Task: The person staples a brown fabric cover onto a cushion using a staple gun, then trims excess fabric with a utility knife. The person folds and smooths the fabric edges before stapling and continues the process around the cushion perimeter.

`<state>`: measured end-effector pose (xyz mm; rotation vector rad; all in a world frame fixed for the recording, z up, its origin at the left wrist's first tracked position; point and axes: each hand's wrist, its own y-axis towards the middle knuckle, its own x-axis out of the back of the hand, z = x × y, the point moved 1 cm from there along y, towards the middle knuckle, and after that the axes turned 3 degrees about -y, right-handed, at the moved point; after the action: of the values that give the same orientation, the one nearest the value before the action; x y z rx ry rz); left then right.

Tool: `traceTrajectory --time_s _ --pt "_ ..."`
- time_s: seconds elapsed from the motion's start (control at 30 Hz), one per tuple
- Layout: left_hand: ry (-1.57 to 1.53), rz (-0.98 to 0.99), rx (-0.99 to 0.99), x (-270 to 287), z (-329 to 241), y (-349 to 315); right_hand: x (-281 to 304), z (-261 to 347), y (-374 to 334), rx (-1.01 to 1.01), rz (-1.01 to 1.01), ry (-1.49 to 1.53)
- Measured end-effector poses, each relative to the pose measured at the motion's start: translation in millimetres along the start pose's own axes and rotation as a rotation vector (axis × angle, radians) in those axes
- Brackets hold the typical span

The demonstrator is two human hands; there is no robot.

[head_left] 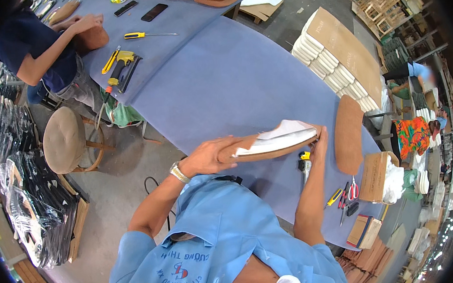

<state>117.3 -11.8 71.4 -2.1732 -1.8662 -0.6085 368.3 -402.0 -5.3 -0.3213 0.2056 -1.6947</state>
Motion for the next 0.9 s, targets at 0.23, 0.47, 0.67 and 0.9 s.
traceTrajectory --time_s 0.23,0.47,0.67,0.9 --pt "0.135 0.156 -0.118 -16 -9 -5 -41 -53 -107 -0.075 0.058 0.372" --pt "0.249 0.153 -0.199 -40 -6 -51 -81 -63 -196 -0.091 0.093 0.45" --pt "0.311 0.251 -0.192 -49 6 -83 -111 -96 -282 -0.05 0.145 0.564" --pt "0.469 0.233 -0.321 -63 -3 -93 -130 -88 -323 -0.031 -0.001 0.526"
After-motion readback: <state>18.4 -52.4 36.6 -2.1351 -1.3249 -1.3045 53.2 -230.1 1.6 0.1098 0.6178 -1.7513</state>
